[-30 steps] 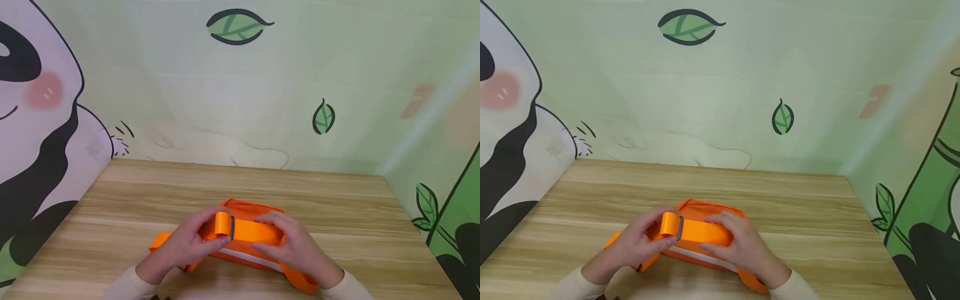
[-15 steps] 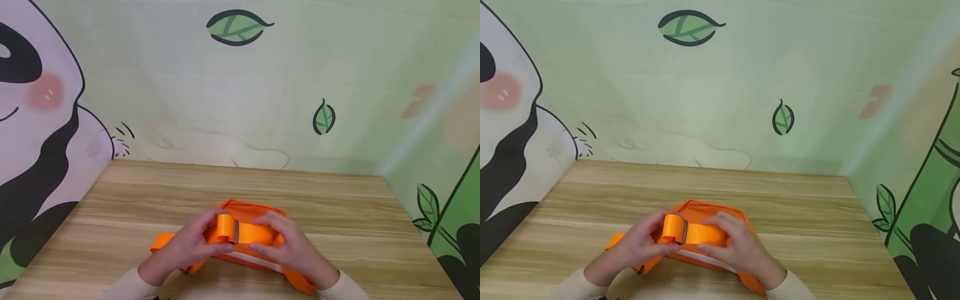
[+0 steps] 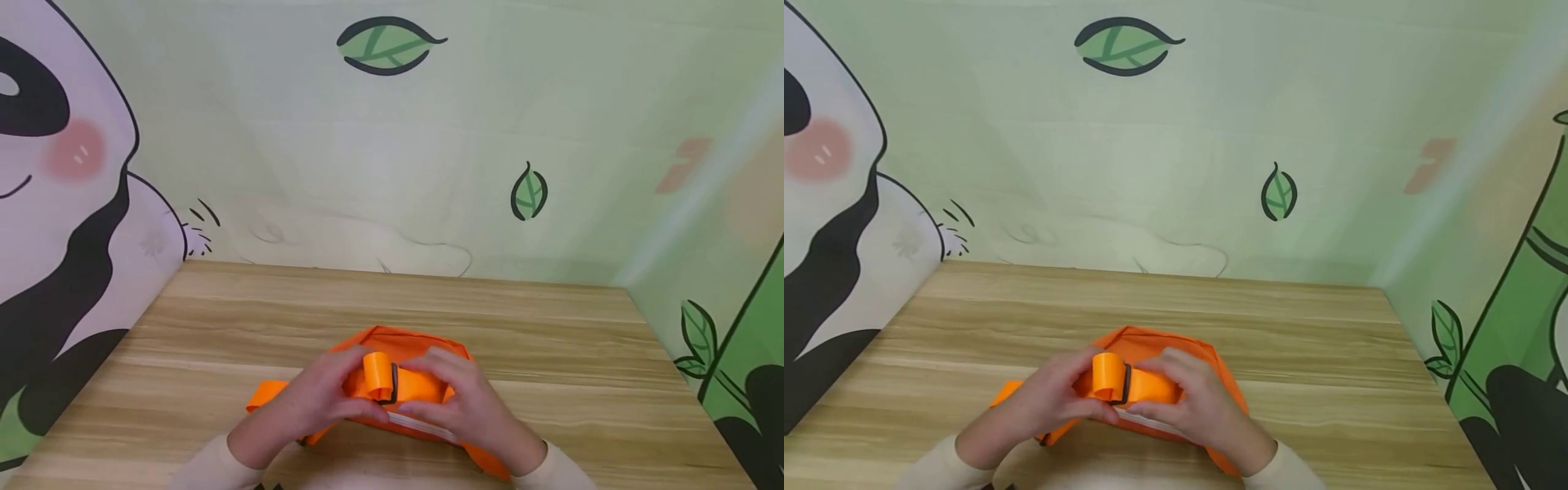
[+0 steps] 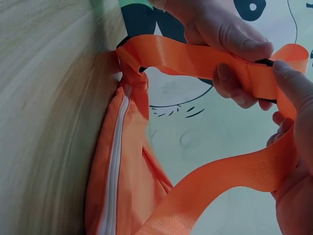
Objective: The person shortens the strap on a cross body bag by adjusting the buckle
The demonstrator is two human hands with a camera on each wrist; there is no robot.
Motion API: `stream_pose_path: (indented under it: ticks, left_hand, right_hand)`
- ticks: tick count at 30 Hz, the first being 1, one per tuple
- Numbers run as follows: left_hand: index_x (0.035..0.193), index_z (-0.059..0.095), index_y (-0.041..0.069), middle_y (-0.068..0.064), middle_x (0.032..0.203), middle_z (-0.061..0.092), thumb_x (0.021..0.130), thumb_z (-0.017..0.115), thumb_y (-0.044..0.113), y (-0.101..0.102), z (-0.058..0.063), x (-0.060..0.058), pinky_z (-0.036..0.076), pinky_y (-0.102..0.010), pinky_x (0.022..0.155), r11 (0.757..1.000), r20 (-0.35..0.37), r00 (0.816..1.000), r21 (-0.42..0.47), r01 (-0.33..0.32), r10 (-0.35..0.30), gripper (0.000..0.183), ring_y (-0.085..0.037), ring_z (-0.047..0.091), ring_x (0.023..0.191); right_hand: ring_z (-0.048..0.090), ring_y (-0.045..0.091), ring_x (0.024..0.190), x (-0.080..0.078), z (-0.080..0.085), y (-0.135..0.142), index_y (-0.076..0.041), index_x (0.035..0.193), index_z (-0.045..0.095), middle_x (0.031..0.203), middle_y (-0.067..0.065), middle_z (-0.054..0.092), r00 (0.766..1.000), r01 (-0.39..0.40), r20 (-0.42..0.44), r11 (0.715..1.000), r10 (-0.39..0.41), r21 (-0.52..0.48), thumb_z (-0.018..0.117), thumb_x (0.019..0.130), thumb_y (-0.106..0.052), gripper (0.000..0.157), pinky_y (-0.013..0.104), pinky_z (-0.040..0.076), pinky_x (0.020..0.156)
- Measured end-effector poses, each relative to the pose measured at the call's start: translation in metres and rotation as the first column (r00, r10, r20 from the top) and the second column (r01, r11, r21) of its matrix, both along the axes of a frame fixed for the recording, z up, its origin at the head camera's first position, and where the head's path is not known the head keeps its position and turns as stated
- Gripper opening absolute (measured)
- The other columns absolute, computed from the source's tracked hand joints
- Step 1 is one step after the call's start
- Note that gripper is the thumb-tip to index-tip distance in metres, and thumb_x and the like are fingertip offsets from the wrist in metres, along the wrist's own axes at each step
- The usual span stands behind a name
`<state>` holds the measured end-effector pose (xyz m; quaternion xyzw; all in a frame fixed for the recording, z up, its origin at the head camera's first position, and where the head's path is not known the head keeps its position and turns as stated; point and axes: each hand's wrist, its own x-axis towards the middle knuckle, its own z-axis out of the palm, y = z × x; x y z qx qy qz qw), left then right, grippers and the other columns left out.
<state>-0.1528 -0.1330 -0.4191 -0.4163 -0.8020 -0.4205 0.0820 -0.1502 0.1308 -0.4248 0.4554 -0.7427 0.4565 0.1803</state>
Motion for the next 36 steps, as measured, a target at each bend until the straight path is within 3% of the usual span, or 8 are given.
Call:
stream_pose_path:
  ticks: [4, 11, 18, 25, 29, 36]
  left_hand:
    - [0.121, 0.065, 0.014, 0.007, 0.101, 0.071, 0.074, 0.098, 0.027, 0.002, 0.003, 0.001, 0.058, -0.023, 0.081, 0.999, -0.044, 0.999, -0.032, -0.020, 0.019, 0.059, -0.004, 0.063, 0.088]
    - [0.135, 0.064, 0.020, 0.011, 0.127, 0.072, 0.071, 0.098, 0.038, 0.007, 0.012, 0.002, 0.060, -0.029, 0.097, 0.992, -0.095, 0.995, -0.119, -0.052, 0.040, 0.074, -0.008, 0.070, 0.110]
    - [0.129, 0.064, 0.019, 0.014, 0.119, 0.072, 0.069, 0.098, 0.038, 0.006, 0.011, 0.002, 0.060, -0.026, 0.094, 0.992, -0.124, 0.992, -0.119, -0.050, 0.035, 0.072, -0.005, 0.070, 0.104]
    - [0.116, 0.068, 0.011, 0.006, 0.098, 0.074, 0.075, 0.095, 0.040, 0.000, 0.011, 0.002, 0.056, -0.017, 0.075, 0.985, -0.125, 0.992, -0.172, -0.036, 0.015, 0.058, -0.003, 0.062, 0.081]
    - [0.116, 0.072, 0.008, 0.003, 0.096, 0.075, 0.080, 0.094, 0.041, -0.004, 0.011, 0.002, 0.052, -0.015, 0.070, 0.978, -0.135, 0.990, -0.199, -0.056, 0.029, 0.054, -0.003, 0.057, 0.075]
    - [0.123, 0.076, 0.007, -0.005, 0.113, 0.082, 0.089, 0.089, 0.037, -0.011, 0.012, 0.003, 0.059, -0.022, 0.078, 0.981, -0.071, 0.996, -0.185, -0.062, 0.049, 0.047, -0.006, 0.067, 0.085]
  right_hand:
    - [0.058, 0.010, 0.081, 0.001, -0.001, -0.001, -0.009, 0.126, 0.074, 0.096, 0.000, 0.071, 1.000, 0.020, -0.022, 1.000, -0.019, 0.017, 0.094, 0.084, -0.019, 0.047, 0.012, 0.046, 0.068]
    - [0.058, 0.010, 0.080, 0.000, -0.003, -0.004, -0.006, 0.126, 0.074, 0.095, 0.000, 0.069, 0.997, 0.011, -0.072, 1.000, -0.010, 0.014, 0.091, 0.088, -0.025, 0.046, 0.011, 0.046, 0.069]
    - [0.057, 0.009, 0.079, 0.001, -0.002, -0.004, -0.008, 0.126, 0.074, 0.095, -0.001, 0.069, 0.997, 0.035, -0.065, 0.999, -0.033, 0.027, 0.090, 0.090, -0.026, 0.043, 0.010, 0.046, 0.069]
    - [0.061, 0.011, 0.080, 0.000, -0.003, -0.003, -0.008, 0.123, 0.075, 0.095, 0.000, 0.072, 0.998, 0.036, -0.061, 0.999, -0.034, 0.020, 0.093, 0.087, -0.022, 0.042, 0.012, 0.050, 0.071]
    - [0.065, 0.012, 0.085, 0.000, -0.005, -0.001, -0.007, 0.121, 0.075, 0.098, 0.003, 0.075, 0.999, 0.051, -0.015, 0.999, -0.050, 0.020, 0.095, 0.084, -0.019, 0.043, 0.016, 0.053, 0.073]
    - [0.067, 0.012, 0.088, 0.002, -0.006, 0.003, -0.007, 0.121, 0.075, 0.104, 0.005, 0.077, 0.991, 0.060, 0.119, 0.998, -0.062, 0.015, 0.096, 0.079, -0.008, 0.048, 0.022, 0.060, 0.072]
